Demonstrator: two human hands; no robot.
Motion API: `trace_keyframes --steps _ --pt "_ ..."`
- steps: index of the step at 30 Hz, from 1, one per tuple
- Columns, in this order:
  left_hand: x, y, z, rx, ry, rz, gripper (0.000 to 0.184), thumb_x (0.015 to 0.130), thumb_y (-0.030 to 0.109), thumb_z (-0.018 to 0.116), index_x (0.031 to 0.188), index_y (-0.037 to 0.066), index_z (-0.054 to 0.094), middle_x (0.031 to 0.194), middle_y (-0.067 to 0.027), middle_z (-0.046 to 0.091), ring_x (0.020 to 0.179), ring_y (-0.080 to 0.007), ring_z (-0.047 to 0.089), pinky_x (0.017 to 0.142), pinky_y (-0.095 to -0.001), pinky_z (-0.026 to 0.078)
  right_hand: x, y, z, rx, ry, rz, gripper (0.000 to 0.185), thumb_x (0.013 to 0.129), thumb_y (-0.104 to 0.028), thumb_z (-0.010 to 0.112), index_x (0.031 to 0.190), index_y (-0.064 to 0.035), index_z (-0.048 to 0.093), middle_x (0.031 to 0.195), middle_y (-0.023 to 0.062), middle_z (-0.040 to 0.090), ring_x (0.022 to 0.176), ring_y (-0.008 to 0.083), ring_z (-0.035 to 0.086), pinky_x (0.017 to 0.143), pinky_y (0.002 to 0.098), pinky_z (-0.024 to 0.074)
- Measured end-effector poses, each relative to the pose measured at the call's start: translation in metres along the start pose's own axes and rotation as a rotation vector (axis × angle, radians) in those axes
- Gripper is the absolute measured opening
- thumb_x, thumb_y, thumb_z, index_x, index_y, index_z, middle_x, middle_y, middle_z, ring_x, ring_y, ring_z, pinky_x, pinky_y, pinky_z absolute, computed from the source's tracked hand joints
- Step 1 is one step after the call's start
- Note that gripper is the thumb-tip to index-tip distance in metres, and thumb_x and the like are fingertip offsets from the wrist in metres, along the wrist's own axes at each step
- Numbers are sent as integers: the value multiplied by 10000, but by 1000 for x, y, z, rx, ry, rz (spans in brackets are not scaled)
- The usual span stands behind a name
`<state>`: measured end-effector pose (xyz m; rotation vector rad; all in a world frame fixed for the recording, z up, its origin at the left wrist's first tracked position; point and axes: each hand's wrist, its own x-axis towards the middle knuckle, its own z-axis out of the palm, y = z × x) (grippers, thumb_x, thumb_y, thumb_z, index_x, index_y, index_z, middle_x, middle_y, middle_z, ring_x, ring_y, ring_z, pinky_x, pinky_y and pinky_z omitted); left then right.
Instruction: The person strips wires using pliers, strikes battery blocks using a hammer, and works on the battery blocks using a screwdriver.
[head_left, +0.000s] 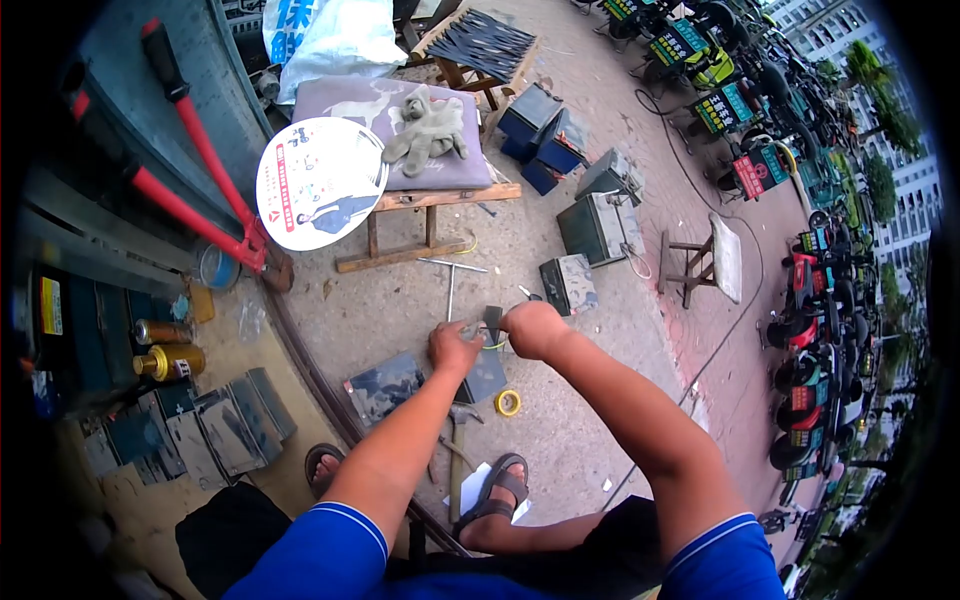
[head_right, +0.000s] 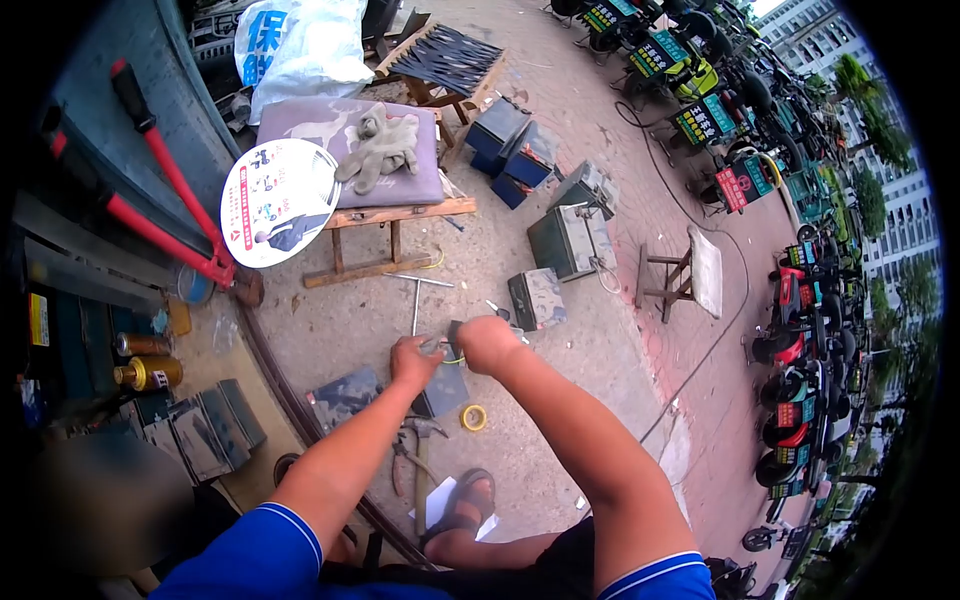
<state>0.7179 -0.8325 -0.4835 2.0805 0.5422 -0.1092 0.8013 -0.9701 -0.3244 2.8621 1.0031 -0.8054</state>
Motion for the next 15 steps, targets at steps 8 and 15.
trace_keyframes --steps 8,15 --pt "-4 3 -4 -19 1 48 426 669 240 861 1052 76 778 1105 -153 700 1056 -349 653 939 -436 526 36 13 1 460 -444 591 455 833 -387 737 829 68 722 766 181 709 648 295 686 633 408 554" --pt "-4 8 -7 10 -15 56 438 681 211 863 1079 56 764 1146 -145 684 1098 -347 632 978 -424 508 8 -12 -16 72 -193 335 238 860 -259 677 903 -46 774 971 209 740 939 371 725 786 434 595"
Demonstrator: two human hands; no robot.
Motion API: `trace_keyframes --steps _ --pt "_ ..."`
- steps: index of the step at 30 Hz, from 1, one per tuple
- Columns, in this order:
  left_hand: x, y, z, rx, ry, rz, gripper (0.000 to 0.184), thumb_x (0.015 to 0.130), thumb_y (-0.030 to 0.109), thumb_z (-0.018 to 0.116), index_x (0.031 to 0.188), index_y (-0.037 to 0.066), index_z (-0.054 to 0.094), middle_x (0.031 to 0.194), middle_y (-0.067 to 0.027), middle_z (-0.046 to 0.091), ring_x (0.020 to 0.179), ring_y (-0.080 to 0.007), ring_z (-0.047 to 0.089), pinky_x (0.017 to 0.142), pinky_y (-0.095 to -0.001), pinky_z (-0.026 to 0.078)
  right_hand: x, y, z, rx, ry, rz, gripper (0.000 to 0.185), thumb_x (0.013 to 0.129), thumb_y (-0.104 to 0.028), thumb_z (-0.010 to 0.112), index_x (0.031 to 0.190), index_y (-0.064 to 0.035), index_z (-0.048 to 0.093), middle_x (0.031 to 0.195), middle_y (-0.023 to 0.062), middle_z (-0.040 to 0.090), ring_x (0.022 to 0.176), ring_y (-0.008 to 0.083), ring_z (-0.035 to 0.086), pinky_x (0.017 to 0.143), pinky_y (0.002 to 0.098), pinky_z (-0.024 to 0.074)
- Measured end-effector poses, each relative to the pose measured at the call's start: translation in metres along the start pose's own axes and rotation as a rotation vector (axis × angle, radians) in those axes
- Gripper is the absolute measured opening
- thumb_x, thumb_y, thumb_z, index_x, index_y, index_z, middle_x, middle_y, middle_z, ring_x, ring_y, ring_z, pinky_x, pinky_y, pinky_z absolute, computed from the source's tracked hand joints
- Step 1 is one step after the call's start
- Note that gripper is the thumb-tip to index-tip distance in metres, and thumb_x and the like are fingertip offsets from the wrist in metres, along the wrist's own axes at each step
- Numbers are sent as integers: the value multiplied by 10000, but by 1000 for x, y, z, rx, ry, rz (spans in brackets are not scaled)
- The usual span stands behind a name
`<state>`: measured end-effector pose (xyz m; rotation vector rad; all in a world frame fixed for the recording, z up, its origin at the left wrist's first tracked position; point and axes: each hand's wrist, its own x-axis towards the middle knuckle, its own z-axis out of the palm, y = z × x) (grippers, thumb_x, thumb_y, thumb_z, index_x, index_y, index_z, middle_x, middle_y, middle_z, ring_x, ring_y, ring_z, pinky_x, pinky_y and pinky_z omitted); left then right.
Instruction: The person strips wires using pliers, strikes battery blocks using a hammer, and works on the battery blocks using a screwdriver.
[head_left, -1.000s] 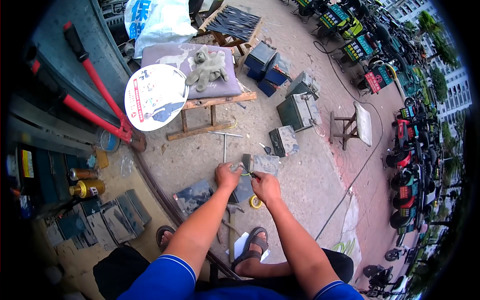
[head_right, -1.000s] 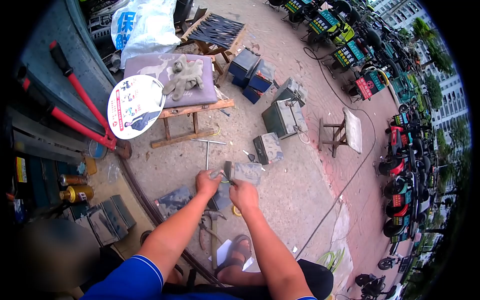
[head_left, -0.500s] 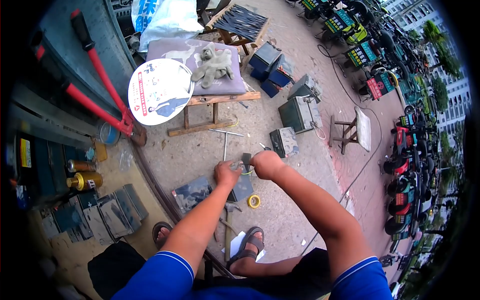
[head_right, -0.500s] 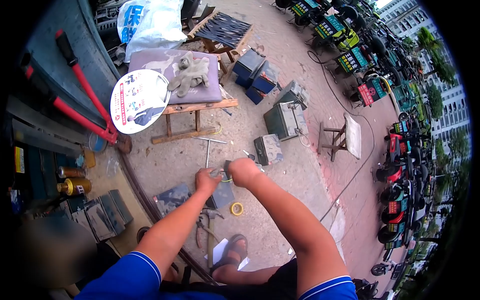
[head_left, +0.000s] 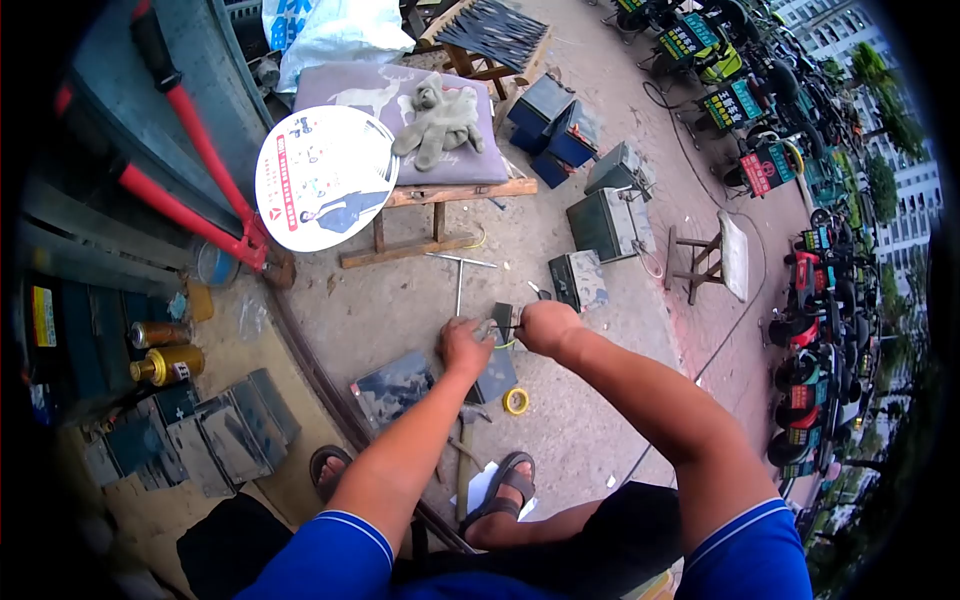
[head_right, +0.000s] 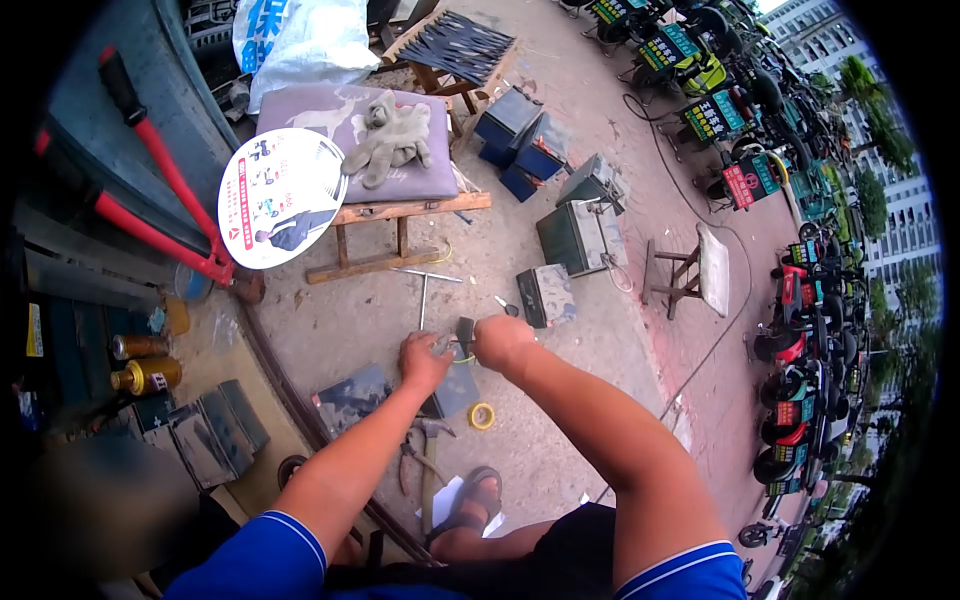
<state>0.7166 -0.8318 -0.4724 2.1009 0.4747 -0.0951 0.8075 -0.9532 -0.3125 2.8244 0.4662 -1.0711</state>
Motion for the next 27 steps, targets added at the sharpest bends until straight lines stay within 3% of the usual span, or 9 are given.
trace_keyframes --steps 7,10,11,13,17,18,20,24,27 --pt "6 -15 4 -48 -27 59 442 689 229 857 1100 95 766 1178 -135 660 1157 -341 589 1008 -456 474 23 -3 -19 -555 69 -569 154 831 -177 642 841 -83 764 846 150 729 797 369 724 672 463 577" --pt "0 -8 -3 -69 -6 100 447 698 226 866 1088 45 743 1136 -170 668 1093 -353 624 986 -431 502 6 2 -2 75 530 -432 194 885 -261 658 887 -90 751 884 157 707 800 381 703 695 465 567" --pt "0 -9 -4 -58 -14 109 449 704 236 864 1093 48 741 1131 -171 670 1087 -354 627 983 -434 503 6 0 6 72 527 -437 194 885 -261 658 887 -90 751 884 157 707 800 381 703 695 465 567" --pt "-3 -9 -7 -45 -19 109 451 710 246 862 1099 52 740 1127 -172 671 1082 -356 629 979 -437 505 6 -6 19 390 755 -8 251 940 -339 648 968 -105 736 956 163 694 827 395 684 728 474 556" --pt "-1 -2 -11 44 -78 52 456 721 265 855 1114 65 737 1159 -169 672 1109 -352 628 984 -434 504 -13 -8 25 298 718 144 297 953 -312 653 1119 -68 687 998 178 686 859 388 689 756 485 548" --pt "0 1 -11 94 -91 23 455 726 269 851 1119 71 737 1169 -167 673 1120 -352 628 984 -433 505 -15 -5 25 303 721 149 297 953 -312 653 1119 -68 687 998 178 686 859 388 689 756 485 548" --pt "3 4 -16 120 -102 77 474 730 267 849 1146 75 727 1176 -169 672 1131 -354 625 987 -428 505 -19 1 22 350 977 -316 317 908 -232 706 1165 -53 654 955 194 678 924 377 672 800 465 541" --pt "18 11 -32 5 -139 312 495 774 259 807 1227 95 695 1225 -174 658 1173 -374 604 1023 -437 484 -30 -1 28 499 755 18 245 873 -92 651 1107 -22 661 992 162 659 859 371 667 775 437 551" --pt "36 34 -57 -47 -340 464 451 826 189 750 1256 80 673 1277 -183 653 1179 -385 618 1016 -437 494 -32 6 26 394 693 -70 251 866 -75 644 1112 -27 660 994 153 661 957 369 657 834 435 539"
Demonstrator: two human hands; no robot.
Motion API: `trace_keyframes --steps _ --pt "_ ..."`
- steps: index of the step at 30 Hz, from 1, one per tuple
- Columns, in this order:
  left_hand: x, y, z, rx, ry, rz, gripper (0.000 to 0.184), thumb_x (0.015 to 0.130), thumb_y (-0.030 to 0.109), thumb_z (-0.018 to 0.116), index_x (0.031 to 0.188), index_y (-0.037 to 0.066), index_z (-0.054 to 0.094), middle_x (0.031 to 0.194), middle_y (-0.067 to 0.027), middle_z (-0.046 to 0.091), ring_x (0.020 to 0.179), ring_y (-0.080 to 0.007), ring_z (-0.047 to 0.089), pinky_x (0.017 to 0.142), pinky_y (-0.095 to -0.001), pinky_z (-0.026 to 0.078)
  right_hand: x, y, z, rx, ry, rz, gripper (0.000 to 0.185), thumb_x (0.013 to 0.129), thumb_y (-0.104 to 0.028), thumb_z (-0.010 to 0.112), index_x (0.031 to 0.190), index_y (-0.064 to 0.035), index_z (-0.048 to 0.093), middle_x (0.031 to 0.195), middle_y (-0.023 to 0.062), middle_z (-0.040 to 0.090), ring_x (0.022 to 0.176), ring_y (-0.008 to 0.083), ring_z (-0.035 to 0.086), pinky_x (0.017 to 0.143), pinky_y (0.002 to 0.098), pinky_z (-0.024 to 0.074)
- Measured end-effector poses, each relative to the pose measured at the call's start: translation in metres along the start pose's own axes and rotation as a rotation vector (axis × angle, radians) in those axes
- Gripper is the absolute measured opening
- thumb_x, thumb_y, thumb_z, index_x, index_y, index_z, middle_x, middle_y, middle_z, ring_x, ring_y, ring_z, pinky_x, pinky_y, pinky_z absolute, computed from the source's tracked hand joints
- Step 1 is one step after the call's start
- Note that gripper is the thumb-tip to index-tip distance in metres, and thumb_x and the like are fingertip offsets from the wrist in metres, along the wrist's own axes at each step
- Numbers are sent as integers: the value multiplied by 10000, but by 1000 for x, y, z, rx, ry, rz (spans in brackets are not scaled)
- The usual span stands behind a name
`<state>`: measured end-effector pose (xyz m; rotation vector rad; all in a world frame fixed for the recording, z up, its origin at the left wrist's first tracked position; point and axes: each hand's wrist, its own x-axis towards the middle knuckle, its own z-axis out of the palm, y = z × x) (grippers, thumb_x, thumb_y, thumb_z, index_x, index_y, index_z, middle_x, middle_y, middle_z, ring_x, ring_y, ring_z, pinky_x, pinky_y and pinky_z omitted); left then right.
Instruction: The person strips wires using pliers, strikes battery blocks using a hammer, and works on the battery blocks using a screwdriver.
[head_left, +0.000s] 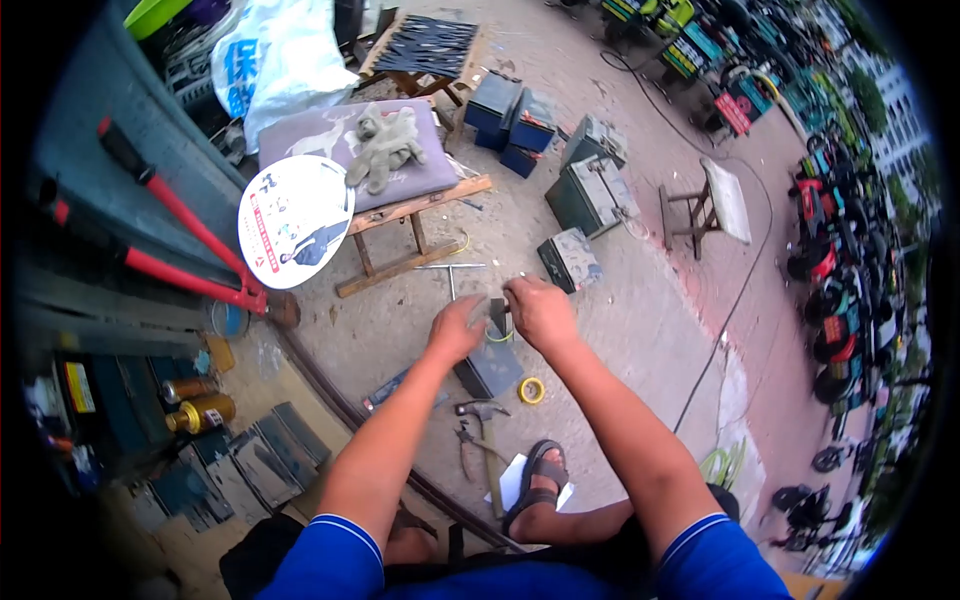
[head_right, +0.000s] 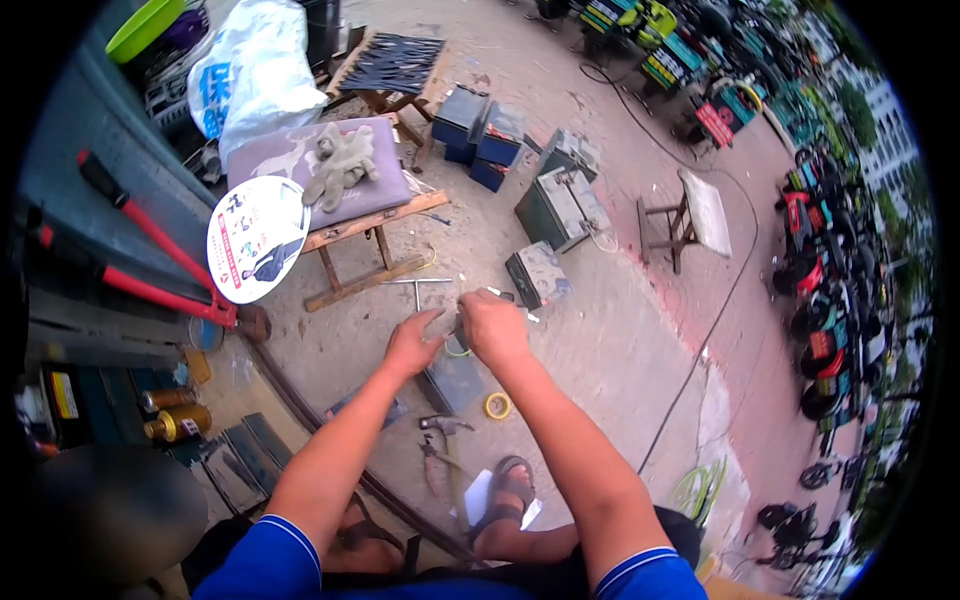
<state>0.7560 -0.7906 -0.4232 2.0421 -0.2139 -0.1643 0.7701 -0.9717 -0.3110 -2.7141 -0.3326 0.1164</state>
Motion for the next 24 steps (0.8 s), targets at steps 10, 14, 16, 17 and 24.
trace_keyframes --steps 10,14,16,17,24 --pt "32 28 0 138 -336 -61 229 890 187 688 1049 28 730 937 -181 743 871 -326 727 796 -389 548 10 -12 -17 65 -55 135 266 919 -216 643 1073 0 623 1143 231 632 1005 405 667 844 478 542" --pt "31 26 7 96 -210 -84 220 872 247 729 1010 76 749 957 -186 732 917 -383 701 820 -435 555 18 -2 -13 -1 -226 279 248 923 -219 630 1092 -39 611 1082 206 653 951 411 674 798 484 548" --pt "34 17 10 93 -255 -64 228 862 247 740 1009 74 752 946 -177 737 904 -374 708 814 -431 556 12 3 -2 21 -43 98 241 934 -250 624 1067 -49 630 1026 201 665 908 413 679 773 485 550" --pt "36 12 10 94 -293 -46 236 852 248 750 1009 72 755 935 -169 742 891 -364 714 807 -428 558 9 6 3 45 140 -92 245 944 -282 618 1042 -59 648 970 195 677 864 415 685 748 485 551" --pt "34 18 3 126 -246 -7 230 873 205 699 1049 66 752 939 -200 728 895 -381 705 800 -434 551 18 0 -4 -15 -144 147 156 919 -154 610 1021 -46 659 1012 197 643 922 410 676 772 473 548"
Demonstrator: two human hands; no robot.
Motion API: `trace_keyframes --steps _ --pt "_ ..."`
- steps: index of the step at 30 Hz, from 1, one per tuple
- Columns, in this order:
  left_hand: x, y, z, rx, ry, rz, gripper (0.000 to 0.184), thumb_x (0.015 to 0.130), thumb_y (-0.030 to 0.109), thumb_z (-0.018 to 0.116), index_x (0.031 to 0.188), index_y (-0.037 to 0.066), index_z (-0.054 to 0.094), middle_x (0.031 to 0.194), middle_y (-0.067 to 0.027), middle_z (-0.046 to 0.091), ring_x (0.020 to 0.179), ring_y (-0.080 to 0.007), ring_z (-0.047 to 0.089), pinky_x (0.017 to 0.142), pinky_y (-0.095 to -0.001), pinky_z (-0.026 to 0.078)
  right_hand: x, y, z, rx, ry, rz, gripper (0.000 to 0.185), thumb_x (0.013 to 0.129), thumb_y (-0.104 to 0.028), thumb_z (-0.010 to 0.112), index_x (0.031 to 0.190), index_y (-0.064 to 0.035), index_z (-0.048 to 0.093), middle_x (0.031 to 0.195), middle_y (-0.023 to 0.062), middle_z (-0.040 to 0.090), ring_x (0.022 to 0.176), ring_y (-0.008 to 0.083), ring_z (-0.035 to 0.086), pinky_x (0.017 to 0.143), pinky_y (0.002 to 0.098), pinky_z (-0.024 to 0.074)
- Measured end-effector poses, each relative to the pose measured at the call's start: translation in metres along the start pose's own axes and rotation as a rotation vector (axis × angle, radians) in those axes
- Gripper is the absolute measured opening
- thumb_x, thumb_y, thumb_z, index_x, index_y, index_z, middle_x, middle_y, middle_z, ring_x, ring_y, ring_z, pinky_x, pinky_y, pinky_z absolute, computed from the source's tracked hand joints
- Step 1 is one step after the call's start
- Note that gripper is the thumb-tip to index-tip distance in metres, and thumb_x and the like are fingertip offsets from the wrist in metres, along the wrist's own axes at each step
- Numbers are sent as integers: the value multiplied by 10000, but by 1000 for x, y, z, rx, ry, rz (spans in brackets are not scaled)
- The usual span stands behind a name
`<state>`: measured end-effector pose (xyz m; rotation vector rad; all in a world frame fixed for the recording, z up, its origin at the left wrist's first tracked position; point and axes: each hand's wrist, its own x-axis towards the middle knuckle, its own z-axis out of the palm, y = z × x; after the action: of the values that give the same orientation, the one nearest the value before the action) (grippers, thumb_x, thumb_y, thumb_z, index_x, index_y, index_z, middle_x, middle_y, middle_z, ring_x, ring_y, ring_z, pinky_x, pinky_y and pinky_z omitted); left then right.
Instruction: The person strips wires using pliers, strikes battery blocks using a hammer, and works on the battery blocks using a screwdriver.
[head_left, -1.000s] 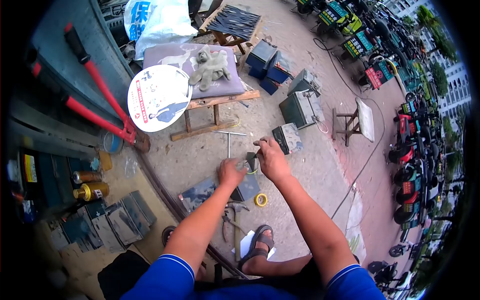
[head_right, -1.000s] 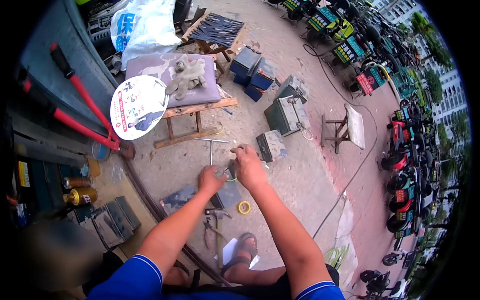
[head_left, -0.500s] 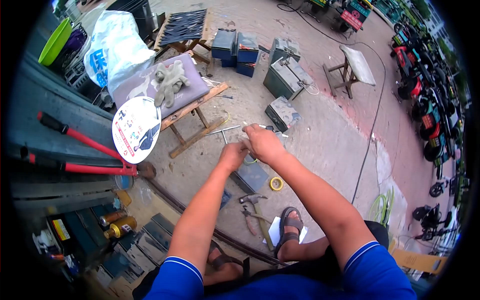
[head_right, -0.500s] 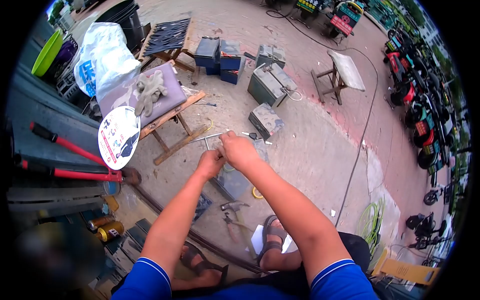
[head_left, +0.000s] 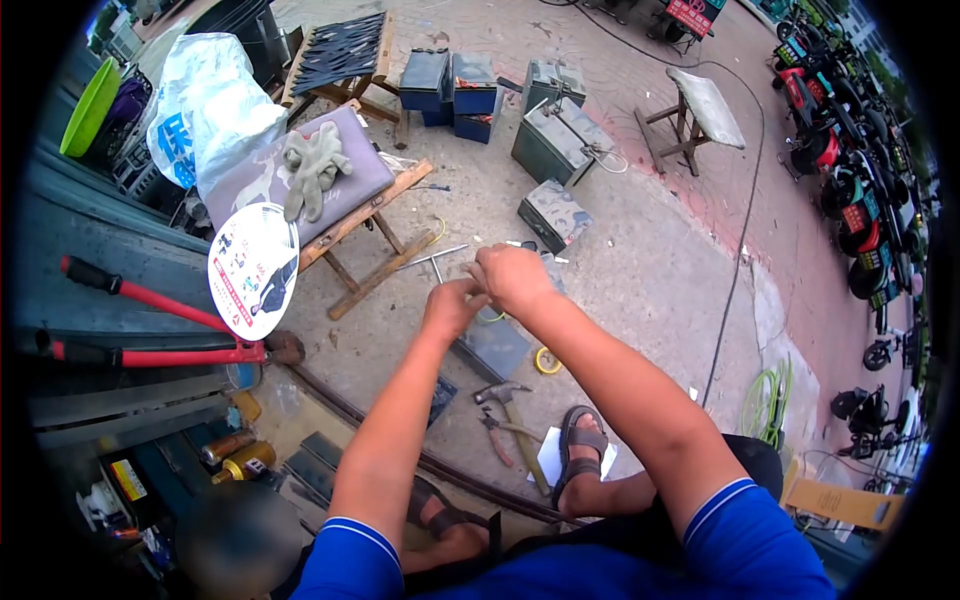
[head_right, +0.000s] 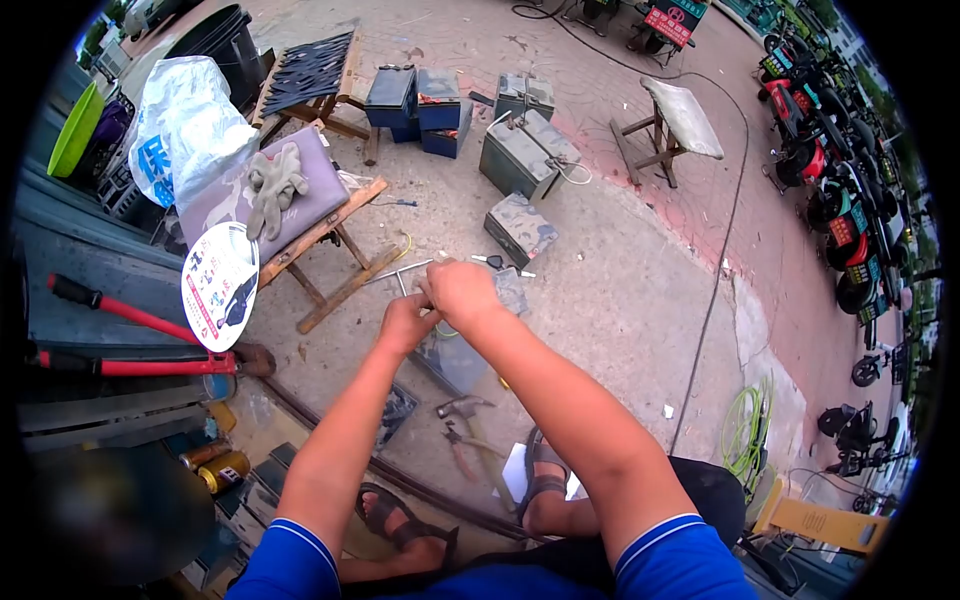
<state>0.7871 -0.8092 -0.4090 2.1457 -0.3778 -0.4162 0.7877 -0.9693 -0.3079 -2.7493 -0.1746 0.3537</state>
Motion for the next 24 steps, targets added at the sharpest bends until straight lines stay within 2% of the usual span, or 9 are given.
trace_keyframes --steps 3,5,6,8,11,14,18,20,24 --pt "0 -14 5 -87 -49 -23 231 862 201 710 1048 73 757 935 -191 732 905 -371 709 809 -424 555 0 6 7 -34 28 -14 176 924 -186 614 1021 -45 658 998 200 649 909 410 678 768 481 548" --pt "1 -12 -1 -14 -55 -95 249 858 207 722 1066 72 753 940 -185 737 930 -366 713 824 -420 555 1 11 16 161 420 -328 187 921 -221 639 996 -56 683 965 190 668 863 409 684 751 491 549" --pt "0 -9 -4 -14 -53 -96 249 858 207 722 1066 72 753 940 -185 737 930 -366 713 824 -420 555 1 12 19 162 419 -330 187 921 -221 639 996 -56 683 965 190 668 863 409 684 751 491 549" --pt "-1 -1 -7 35 -24 -51 256 872 227 714 1067 66 751 942 -189 734 930 -369 712 820 -422 553 -3 5 9 89 135 18 195 897 -174 654 1040 -43 671 987 181 663 881 403 680 773 485 548" --pt "2 -26 19 -164 167 166 268 864 254 723 1058 72 754 945 -195 731 918 -386 704 810 -426 553 3 4 2 6 -29 5 240 889 -161 659 1095 -37 659 1052 189 656 925 396 678 795 481 545" --pt "3 -16 3 -46 -117 -106 284 854 270 742 1063 78 757 959 -201 729 928 -384 706 825 -426 555 -1 7 7 48 251 -332 227 906 -199 645 1072 -45 666 1093 196 665 947 394 681 790 480 547" --pt "1 5 -6 -22 -92 -206 291 855 265 743 1079 82 754 981 -219 722 952 -396 699 851 -431 551 -1 -8 1 83 114 -17 198 903 -173 630 1051 -48 673 1100 198 661 959 394 679 792 481 549" --pt "3 -13 9 10 1 -59 297 860 270 735 1083 75 747 998 -220 720 962 -400 695 864 -438 547 2 -8 1 3 0 64 192 880 -135 638 1046 -45 669 1068 195 650 954 397 674 806 471 547" --pt "-5 -25 15 -46 -70 -133 259 874 234 706 1087 92 744 1004 -219 718 970 -408 689 862 -444 546 -7 -1 6 24 164 -121 195 857 -122 654 1033 -40 670 1002 184 651 938 394 674 805 467 547"
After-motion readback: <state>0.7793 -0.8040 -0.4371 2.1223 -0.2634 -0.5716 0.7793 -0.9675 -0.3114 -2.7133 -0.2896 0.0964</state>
